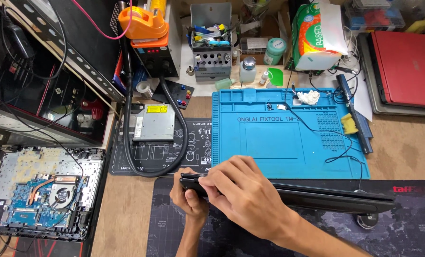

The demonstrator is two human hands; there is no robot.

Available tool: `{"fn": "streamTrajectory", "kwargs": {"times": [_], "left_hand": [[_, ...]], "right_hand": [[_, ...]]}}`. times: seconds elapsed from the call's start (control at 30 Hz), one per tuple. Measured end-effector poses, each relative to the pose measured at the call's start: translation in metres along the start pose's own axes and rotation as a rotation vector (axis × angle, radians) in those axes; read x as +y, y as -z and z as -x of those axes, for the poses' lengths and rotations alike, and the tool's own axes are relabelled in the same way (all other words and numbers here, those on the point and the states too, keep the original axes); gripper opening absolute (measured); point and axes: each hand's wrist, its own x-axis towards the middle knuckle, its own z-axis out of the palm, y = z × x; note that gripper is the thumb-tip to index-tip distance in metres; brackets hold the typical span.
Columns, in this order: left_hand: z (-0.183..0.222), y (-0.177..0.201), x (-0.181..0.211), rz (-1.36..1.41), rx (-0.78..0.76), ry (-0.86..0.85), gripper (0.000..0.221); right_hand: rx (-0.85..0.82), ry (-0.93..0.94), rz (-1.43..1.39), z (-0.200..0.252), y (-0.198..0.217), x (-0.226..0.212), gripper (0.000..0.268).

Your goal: Disassembling a laptop by removing screws and the battery to access internal components

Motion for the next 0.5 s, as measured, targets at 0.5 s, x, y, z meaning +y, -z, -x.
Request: {"fn": "streamTrajectory", "kwargs": {"times": [0.5], "left_hand": [[0.002,0.002,-0.0008,0.001,-0.003,0.032,0.068]], "right_hand": [[-0.043,-0.105,-0.067,0.0019,-0.002,-0.002,0.007]]}}
